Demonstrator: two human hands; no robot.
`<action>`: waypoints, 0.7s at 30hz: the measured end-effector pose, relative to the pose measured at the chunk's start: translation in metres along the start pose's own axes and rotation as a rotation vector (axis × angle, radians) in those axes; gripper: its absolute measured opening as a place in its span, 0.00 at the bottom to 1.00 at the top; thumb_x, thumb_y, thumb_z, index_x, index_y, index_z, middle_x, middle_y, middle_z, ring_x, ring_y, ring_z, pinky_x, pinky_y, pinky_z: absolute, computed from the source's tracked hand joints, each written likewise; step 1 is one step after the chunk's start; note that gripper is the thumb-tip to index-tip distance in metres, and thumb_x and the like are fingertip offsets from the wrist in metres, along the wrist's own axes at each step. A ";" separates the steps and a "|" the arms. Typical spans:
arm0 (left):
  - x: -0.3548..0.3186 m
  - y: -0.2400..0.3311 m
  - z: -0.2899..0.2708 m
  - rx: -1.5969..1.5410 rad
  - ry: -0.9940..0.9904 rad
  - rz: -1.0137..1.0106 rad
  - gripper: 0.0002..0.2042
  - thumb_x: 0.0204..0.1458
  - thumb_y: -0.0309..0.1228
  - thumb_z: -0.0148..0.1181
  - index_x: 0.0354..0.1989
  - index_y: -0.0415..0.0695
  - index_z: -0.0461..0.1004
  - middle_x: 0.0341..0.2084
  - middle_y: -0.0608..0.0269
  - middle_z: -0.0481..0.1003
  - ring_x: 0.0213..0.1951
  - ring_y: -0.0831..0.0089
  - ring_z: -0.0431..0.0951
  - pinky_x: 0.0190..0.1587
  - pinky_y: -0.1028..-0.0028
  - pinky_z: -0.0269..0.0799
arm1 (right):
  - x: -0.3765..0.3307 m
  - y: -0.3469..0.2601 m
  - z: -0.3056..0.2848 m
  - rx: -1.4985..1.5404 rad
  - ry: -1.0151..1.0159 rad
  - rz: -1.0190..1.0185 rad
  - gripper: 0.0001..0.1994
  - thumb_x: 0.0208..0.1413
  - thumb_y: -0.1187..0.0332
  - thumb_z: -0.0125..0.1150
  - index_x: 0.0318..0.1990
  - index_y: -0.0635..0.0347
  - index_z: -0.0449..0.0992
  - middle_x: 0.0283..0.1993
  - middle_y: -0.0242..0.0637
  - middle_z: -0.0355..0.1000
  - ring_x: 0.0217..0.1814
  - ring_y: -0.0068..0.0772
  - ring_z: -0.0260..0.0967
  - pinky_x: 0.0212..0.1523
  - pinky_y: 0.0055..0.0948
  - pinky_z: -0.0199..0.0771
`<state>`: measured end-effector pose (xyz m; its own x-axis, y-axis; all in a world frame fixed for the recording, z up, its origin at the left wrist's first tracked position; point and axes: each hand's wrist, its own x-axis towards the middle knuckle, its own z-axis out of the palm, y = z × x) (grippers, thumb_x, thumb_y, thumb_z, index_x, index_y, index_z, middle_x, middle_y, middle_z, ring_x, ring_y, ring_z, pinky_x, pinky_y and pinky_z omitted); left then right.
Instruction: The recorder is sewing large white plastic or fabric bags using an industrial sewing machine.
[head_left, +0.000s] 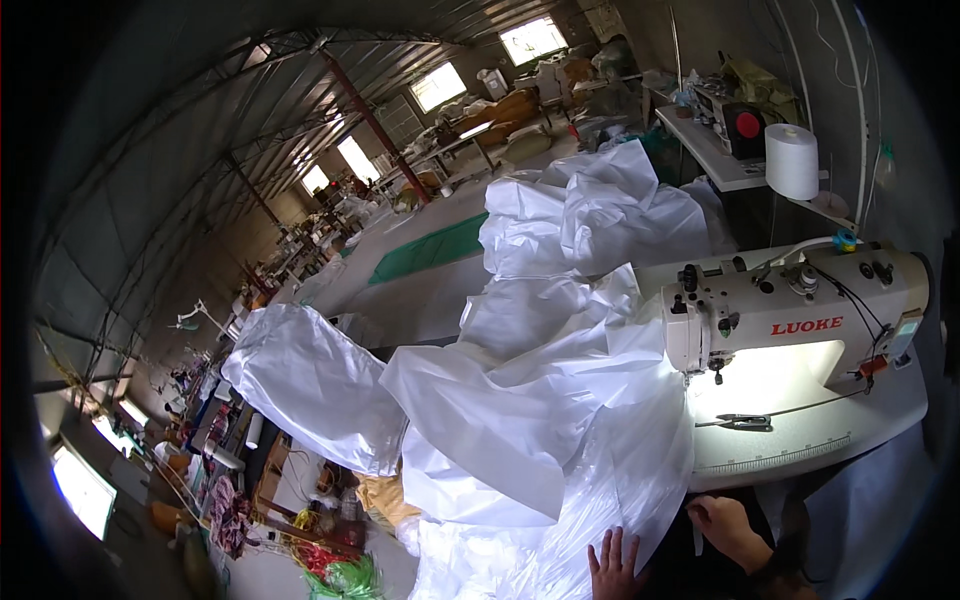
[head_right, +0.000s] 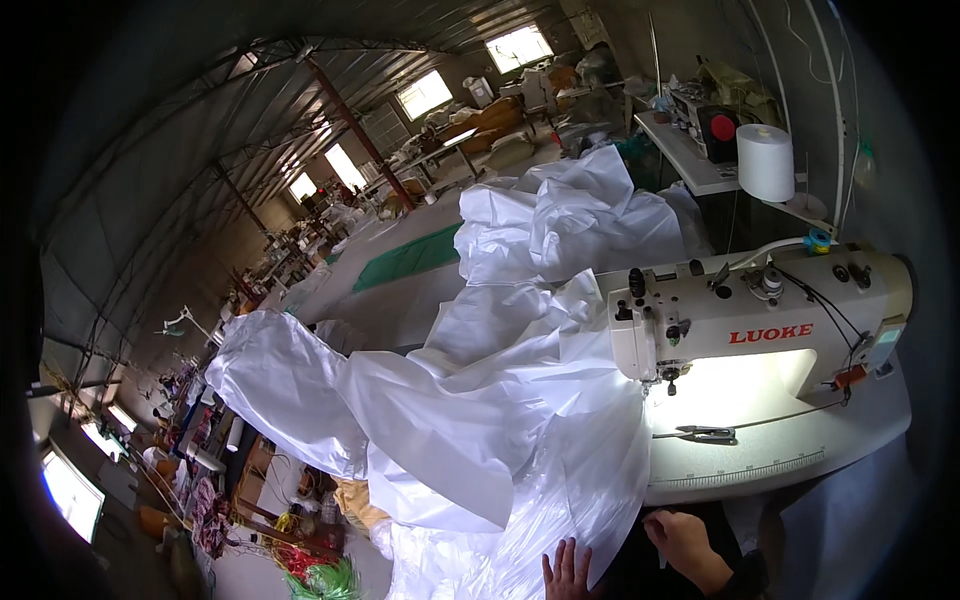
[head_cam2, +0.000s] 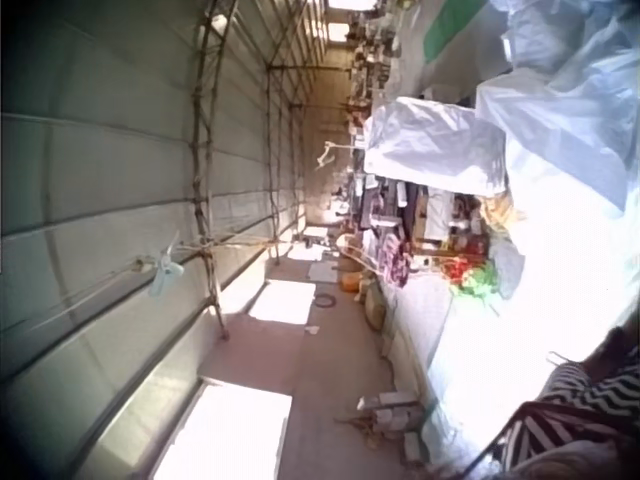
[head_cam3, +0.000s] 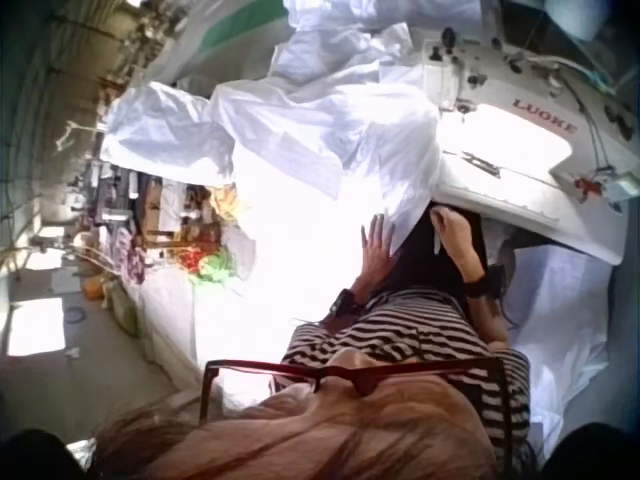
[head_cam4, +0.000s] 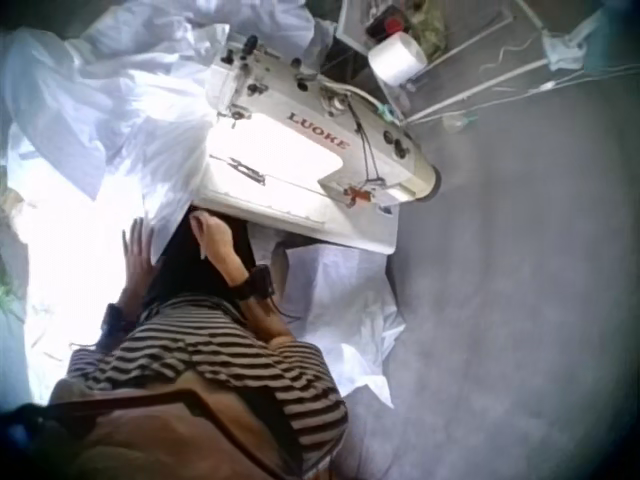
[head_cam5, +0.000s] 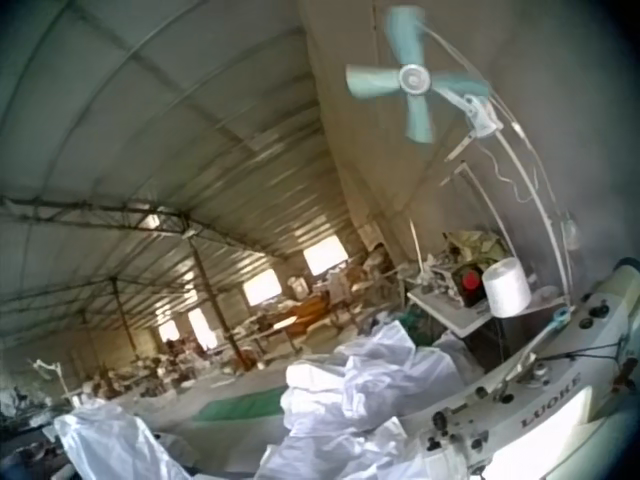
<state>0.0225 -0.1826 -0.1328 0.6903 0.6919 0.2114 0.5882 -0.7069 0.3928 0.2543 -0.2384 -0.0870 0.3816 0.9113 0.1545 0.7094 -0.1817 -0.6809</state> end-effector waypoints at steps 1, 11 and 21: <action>-0.001 -0.008 0.009 0.063 -0.020 -0.064 0.43 0.43 0.35 0.69 0.69 0.45 0.53 0.70 0.46 0.48 0.72 0.47 0.45 0.69 0.40 0.39 | 0.002 -0.002 0.005 0.090 -0.094 0.058 0.11 0.57 0.66 0.58 0.45 0.58 0.77 0.37 0.47 0.77 0.39 0.50 0.76 0.41 0.43 0.76; 0.053 -0.061 -0.156 -0.461 0.448 -0.155 0.14 0.39 0.20 0.45 0.34 0.33 0.74 0.27 0.44 0.73 0.27 0.48 0.73 0.32 0.64 0.70 | 0.070 -0.009 0.142 0.532 -0.466 -0.302 0.23 0.61 0.68 0.52 0.62 0.67 0.62 0.61 0.57 0.66 0.64 0.54 0.64 0.64 0.43 0.64; 0.156 -0.005 -0.262 -0.182 0.312 0.602 0.15 0.45 0.34 0.56 0.39 0.40 0.76 0.30 0.53 0.76 0.26 0.55 0.77 0.29 0.61 0.73 | 0.142 -0.034 0.230 0.729 -0.516 0.112 0.25 0.65 0.65 0.53 0.65 0.67 0.58 0.66 0.50 0.62 0.69 0.45 0.59 0.67 0.39 0.60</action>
<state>0.0173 -0.0325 0.1324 0.7050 0.2167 0.6753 0.0426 -0.9634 0.2646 0.1475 -0.0181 -0.2064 -0.0126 0.9869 -0.1611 0.0646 -0.1599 -0.9850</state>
